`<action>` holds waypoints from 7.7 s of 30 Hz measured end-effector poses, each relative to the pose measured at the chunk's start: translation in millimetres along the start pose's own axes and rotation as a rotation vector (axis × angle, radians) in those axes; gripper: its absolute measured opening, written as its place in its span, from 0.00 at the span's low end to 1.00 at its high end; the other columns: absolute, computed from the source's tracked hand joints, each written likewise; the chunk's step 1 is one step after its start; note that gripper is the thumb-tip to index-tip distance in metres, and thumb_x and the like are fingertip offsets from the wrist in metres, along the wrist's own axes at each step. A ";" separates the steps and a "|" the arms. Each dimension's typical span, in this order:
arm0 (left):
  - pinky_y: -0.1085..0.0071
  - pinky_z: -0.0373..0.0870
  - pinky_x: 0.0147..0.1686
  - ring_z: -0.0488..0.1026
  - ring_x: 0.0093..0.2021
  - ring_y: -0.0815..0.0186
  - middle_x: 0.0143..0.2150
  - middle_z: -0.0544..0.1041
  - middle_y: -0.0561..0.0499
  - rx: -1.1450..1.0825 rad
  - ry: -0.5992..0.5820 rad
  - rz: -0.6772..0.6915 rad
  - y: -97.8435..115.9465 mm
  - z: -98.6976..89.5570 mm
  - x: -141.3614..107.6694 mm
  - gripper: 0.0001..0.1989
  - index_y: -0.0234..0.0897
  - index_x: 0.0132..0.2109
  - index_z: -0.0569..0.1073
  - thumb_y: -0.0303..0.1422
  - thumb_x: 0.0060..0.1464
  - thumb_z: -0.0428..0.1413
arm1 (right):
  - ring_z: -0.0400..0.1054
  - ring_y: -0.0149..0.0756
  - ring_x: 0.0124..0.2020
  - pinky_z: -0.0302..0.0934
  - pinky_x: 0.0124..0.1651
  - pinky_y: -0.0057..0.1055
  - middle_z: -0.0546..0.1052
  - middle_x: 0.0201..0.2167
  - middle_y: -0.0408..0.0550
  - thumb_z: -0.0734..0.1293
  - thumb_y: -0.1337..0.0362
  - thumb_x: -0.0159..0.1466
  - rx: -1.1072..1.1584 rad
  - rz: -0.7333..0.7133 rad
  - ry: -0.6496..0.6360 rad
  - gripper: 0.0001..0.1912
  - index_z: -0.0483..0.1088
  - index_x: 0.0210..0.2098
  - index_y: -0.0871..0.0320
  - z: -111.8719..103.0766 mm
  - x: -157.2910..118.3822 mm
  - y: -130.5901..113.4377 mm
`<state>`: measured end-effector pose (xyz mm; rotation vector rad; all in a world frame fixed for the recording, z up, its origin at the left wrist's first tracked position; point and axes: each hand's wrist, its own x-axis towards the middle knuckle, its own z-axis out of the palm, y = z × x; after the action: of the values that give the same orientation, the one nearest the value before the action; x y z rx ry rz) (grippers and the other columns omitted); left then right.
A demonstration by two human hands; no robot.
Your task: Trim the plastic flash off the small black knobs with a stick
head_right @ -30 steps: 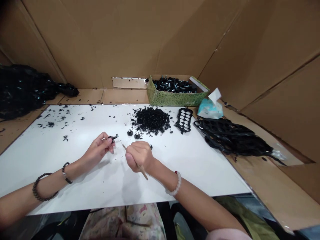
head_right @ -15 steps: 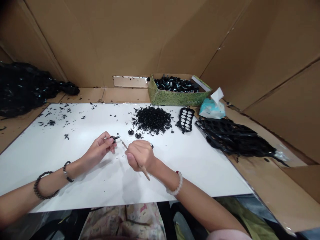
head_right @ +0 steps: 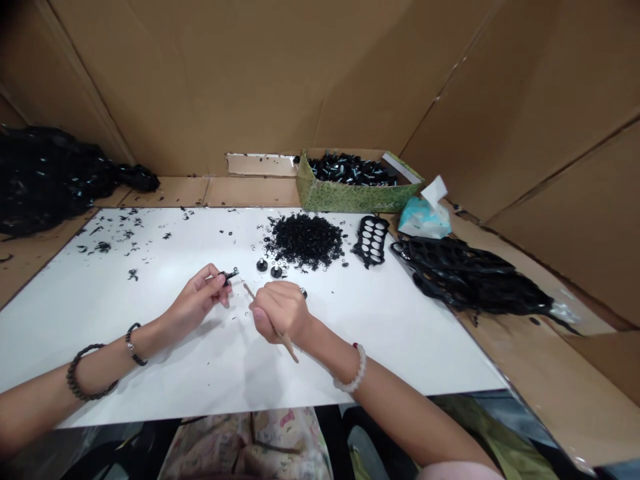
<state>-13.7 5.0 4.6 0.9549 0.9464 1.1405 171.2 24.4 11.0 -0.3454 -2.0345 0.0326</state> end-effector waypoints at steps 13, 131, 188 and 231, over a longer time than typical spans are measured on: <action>0.74 0.63 0.31 0.68 0.24 0.72 0.22 0.71 0.56 0.028 -0.004 0.026 -0.4 0.7 -1.0 0.13 0.38 0.29 0.61 0.38 0.51 0.56 | 0.55 0.29 0.16 0.48 0.21 0.28 0.65 0.14 0.42 0.51 0.69 0.63 -0.021 -0.018 -0.007 0.15 0.59 0.22 0.57 -0.1 1.4 -0.8; 0.73 0.60 0.29 0.65 0.23 0.73 0.29 0.69 0.54 -0.015 -0.242 0.019 -2.7 -0.2 -5.8 0.09 0.38 0.35 0.62 0.38 0.57 0.50 | 0.68 0.33 0.40 0.62 0.42 0.31 0.73 0.41 0.50 0.58 0.68 0.64 0.407 0.567 -0.292 0.12 0.67 0.46 0.55 -1.9 14.0 0.7; 0.75 0.59 0.28 0.64 0.23 0.74 0.28 0.72 0.54 0.044 -0.042 -0.022 -0.3 -0.5 0.3 0.13 0.38 0.31 0.59 0.40 0.52 0.55 | 0.56 0.29 0.15 0.50 0.22 0.29 0.67 0.15 0.41 0.52 0.73 0.54 -0.052 0.061 -0.029 0.09 0.60 0.24 0.56 -6.1 -0.2 -5.2; 0.75 0.60 0.26 0.64 0.22 0.74 0.27 0.71 0.55 0.168 -0.062 0.052 -8.3 -1.7 2.2 0.15 0.38 0.31 0.58 0.41 0.52 0.55 | 0.54 0.28 0.15 0.49 0.23 0.28 0.67 0.14 0.41 0.52 0.73 0.55 -0.163 0.053 -0.125 0.10 0.60 0.22 0.57 -5.8 4.0 -11.2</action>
<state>-12.6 6.1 -4.0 1.1498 0.9834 1.0808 172.0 14.0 19.1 -0.5104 -2.1568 -0.0813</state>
